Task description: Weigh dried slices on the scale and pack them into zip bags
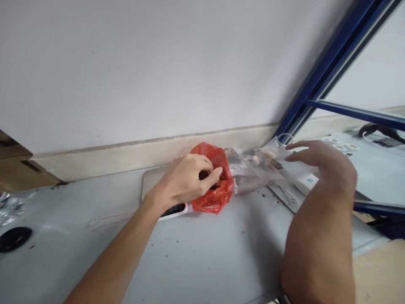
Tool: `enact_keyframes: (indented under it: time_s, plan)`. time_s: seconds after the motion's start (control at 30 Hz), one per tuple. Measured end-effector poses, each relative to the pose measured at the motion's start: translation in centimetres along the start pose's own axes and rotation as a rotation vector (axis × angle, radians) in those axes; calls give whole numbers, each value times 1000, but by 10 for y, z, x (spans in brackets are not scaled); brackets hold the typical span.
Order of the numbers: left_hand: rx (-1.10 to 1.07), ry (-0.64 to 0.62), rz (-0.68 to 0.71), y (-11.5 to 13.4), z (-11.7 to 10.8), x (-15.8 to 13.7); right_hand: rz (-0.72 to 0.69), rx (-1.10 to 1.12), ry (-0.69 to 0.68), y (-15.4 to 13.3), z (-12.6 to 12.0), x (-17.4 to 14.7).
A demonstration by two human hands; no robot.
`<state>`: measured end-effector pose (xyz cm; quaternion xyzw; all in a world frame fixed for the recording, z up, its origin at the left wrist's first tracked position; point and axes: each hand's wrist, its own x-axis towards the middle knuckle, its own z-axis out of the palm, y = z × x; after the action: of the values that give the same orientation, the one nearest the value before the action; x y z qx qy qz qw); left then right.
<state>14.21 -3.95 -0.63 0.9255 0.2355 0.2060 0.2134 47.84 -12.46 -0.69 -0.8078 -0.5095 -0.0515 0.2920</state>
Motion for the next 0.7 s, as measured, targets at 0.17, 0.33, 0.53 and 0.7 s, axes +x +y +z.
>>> enact_keyframes:
  time_s: [0.17,0.33,0.53,0.7]
  plan:
    - [-1,113,7,-6,-4,-3,299,66,124,-75,-21,-12]
    - [-162,380,-54,-16,-18,-9,56,331,134,-143,-26,-28]
    - [-418,433,-157,-35,-33,-16,-406,714,-178,-170,4,-30]
    - [-611,505,-253,-51,-46,-25,-402,650,-391,-177,23,-22]
